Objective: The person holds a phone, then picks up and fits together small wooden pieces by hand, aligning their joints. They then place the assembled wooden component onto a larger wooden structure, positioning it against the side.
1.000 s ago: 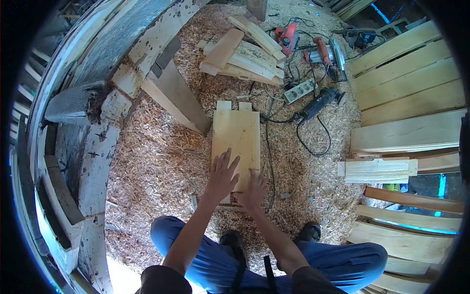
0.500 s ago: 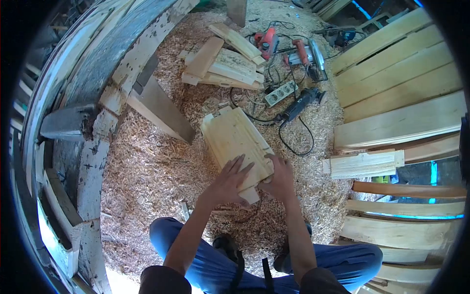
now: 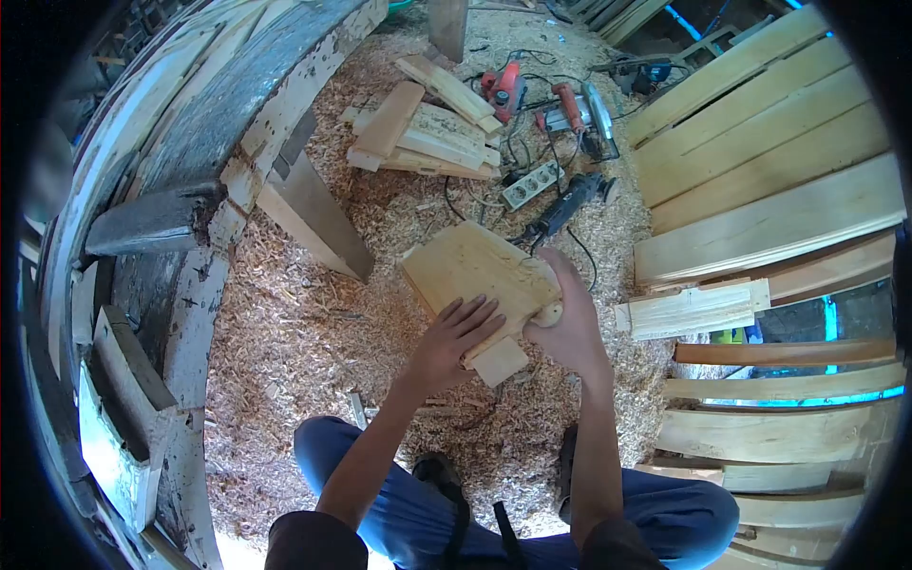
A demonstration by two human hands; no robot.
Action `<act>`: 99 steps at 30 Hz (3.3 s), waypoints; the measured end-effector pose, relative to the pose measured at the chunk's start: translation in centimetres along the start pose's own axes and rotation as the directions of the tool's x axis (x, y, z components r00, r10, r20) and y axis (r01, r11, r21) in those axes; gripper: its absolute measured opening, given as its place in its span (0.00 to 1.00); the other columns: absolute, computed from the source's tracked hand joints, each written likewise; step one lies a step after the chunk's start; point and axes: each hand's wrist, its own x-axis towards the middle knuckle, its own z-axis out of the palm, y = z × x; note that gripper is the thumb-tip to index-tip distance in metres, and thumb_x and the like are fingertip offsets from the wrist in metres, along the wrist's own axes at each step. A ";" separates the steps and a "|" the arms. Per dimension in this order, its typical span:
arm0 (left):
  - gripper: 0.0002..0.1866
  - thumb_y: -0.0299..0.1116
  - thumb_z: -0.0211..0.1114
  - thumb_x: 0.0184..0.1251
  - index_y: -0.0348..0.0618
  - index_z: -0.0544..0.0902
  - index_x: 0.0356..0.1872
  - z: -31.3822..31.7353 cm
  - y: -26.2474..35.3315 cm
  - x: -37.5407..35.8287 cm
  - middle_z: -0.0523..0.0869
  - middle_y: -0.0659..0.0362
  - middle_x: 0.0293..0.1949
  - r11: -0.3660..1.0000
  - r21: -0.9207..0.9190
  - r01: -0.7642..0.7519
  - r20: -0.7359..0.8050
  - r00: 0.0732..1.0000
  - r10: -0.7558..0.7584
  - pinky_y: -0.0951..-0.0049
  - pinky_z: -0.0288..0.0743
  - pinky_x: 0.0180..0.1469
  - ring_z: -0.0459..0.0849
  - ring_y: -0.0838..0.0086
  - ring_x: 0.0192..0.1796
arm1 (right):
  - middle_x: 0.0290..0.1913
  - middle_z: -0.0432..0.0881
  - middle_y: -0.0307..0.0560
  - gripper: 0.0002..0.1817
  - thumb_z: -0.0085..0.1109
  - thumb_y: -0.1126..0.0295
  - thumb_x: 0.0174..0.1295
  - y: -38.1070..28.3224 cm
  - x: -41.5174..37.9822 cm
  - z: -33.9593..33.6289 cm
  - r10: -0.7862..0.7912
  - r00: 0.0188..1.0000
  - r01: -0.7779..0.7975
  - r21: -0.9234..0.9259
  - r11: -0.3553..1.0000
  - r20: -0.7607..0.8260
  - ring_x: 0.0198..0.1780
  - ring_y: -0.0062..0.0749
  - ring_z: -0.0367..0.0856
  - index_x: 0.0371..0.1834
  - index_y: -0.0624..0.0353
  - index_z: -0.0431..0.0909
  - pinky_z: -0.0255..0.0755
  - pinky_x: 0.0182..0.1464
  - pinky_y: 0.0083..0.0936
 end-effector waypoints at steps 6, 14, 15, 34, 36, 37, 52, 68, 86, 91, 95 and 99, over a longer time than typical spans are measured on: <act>0.55 0.34 0.81 0.41 0.47 0.67 0.80 0.1 1.4 0.4 0.67 0.58 0.81 0.993 -0.026 -0.116 -0.054 0.992 0.115 0.47 0.55 0.84 0.62 0.60 0.83 | 0.81 0.62 0.64 0.50 0.78 0.72 0.45 0.4 -1.5 -1.8 -0.032 0.999 0.031 -0.055 0.998 -0.011 0.78 0.63 0.67 0.78 0.45 0.68 0.69 0.75 0.48; 0.47 0.31 0.79 0.45 0.44 0.74 0.75 1.9 5.7 2.3 0.72 0.54 0.78 0.982 -0.026 -0.187 -0.253 0.952 0.174 0.51 0.61 0.83 0.68 0.56 0.81 | 0.61 0.83 0.64 0.29 0.76 0.68 0.57 0.3 -2.4 -5.2 0.336 0.938 -0.343 0.102 0.934 0.081 0.60 0.51 0.86 0.64 0.59 0.79 0.83 0.58 0.40; 0.46 0.30 0.78 0.46 0.44 0.76 0.74 2.1 6.9 2.7 0.73 0.53 0.78 0.984 -0.063 -0.167 -0.294 0.945 0.142 0.51 0.63 0.82 0.69 0.56 0.80 | 0.61 0.83 0.64 0.29 0.76 0.68 0.57 0.6 -2.6 -6.1 0.337 0.939 -0.343 0.098 0.934 0.068 0.60 0.51 0.86 0.64 0.59 0.79 0.83 0.58 0.40; 0.69 0.50 0.90 0.42 0.48 0.54 0.85 9.8 16.5 18.3 0.54 0.40 0.83 0.973 -0.187 -0.135 -0.102 0.988 0.117 0.38 0.56 0.80 0.54 0.41 0.84 | 0.52 0.87 0.66 0.24 0.62 0.75 0.70 7.8 -7.8 -23.1 0.082 0.968 -0.064 0.083 0.995 -0.239 0.51 0.63 0.88 0.68 0.55 0.70 0.83 0.50 0.44; 0.71 0.51 0.90 0.42 0.49 0.50 0.85 10.0 17.5 21.1 0.51 0.39 0.84 0.987 -0.105 -0.119 -0.072 0.991 0.112 0.38 0.55 0.81 0.51 0.41 0.85 | 0.47 0.87 0.63 0.28 0.60 0.70 0.71 9.0 -7.2 -22.4 0.091 0.979 -0.085 0.040 0.996 -0.182 0.44 0.63 0.88 0.74 0.55 0.66 0.80 0.52 0.50; 0.73 0.52 0.89 0.43 0.50 0.47 0.86 9.8 18.0 22.3 0.47 0.39 0.85 0.995 -0.023 -0.101 -0.052 0.994 0.100 0.38 0.54 0.81 0.47 0.41 0.86 | 0.47 0.87 0.63 0.28 0.60 0.70 0.71 10.0 -6.8 -22.6 0.080 0.980 -0.070 0.056 0.996 -0.183 0.44 0.63 0.88 0.74 0.55 0.66 0.80 0.52 0.50; 0.45 0.42 0.80 0.59 0.46 0.67 0.76 8.8 18.6 28.3 0.63 0.43 0.79 0.962 -0.022 0.272 0.014 0.962 -0.272 0.45 0.67 0.76 0.67 0.40 0.78 | 0.51 0.86 0.64 0.31 0.70 0.64 0.67 14.5 -6.1 -25.5 -0.035 0.997 0.032 -0.043 0.999 -0.074 0.50 0.63 0.86 0.71 0.57 0.68 0.79 0.54 0.47; 0.71 0.70 0.80 0.48 0.49 0.47 0.86 12.6 13.6 20.7 0.41 0.32 0.83 0.982 -0.159 -0.102 0.104 0.987 0.119 0.30 0.49 0.79 0.41 0.32 0.85 | 0.37 0.84 0.58 0.13 0.67 0.63 0.70 7.7 -8.8 -24.7 0.294 0.833 -0.368 -0.072 0.927 -0.468 0.38 0.59 0.85 0.45 0.62 0.83 0.78 0.39 0.46; 0.55 0.62 0.72 0.66 0.52 0.52 0.86 17.4 18.0 22.5 0.49 0.35 0.82 0.950 -0.291 -0.111 0.329 0.921 0.209 0.31 0.56 0.78 0.51 0.31 0.82 | 0.38 0.90 0.53 0.12 0.70 0.67 0.66 15.1 -13.6 -32.7 0.380 0.581 -0.652 -0.133 0.746 -0.720 0.39 0.51 0.89 0.51 0.56 0.89 0.81 0.44 0.43; 0.55 0.59 0.73 0.67 0.51 0.51 0.86 20.0 18.5 23.7 0.48 0.35 0.83 0.963 -0.252 -0.100 0.367 0.910 0.191 0.33 0.56 0.79 0.51 0.31 0.82 | 0.43 0.86 0.52 0.13 0.66 0.72 0.65 17.3 -14.4 -32.2 0.141 0.581 -0.643 -0.345 0.684 -0.802 0.47 0.52 0.83 0.52 0.59 0.87 0.77 0.52 0.45; 0.57 0.56 0.76 0.66 0.48 0.50 0.86 22.3 18.5 24.0 0.47 0.34 0.83 0.964 -0.259 -0.058 0.400 0.902 0.161 0.39 0.57 0.81 0.49 0.33 0.84 | 0.46 0.82 0.54 0.13 0.61 0.76 0.66 19.1 -15.2 -32.6 0.229 0.564 -0.649 -0.254 0.717 -0.793 0.50 0.54 0.80 0.54 0.61 0.83 0.75 0.54 0.46; 0.58 0.55 0.77 0.65 0.44 0.49 0.86 25.7 17.7 24.4 0.47 0.34 0.83 0.901 -0.410 0.143 0.444 0.894 0.060 0.43 0.57 0.81 0.47 0.35 0.84 | 0.45 0.81 0.54 0.14 0.60 0.77 0.66 19.1 -15.2 -32.8 0.328 0.550 -0.647 -0.143 0.749 -0.768 0.49 0.53 0.79 0.54 0.61 0.82 0.72 0.54 0.47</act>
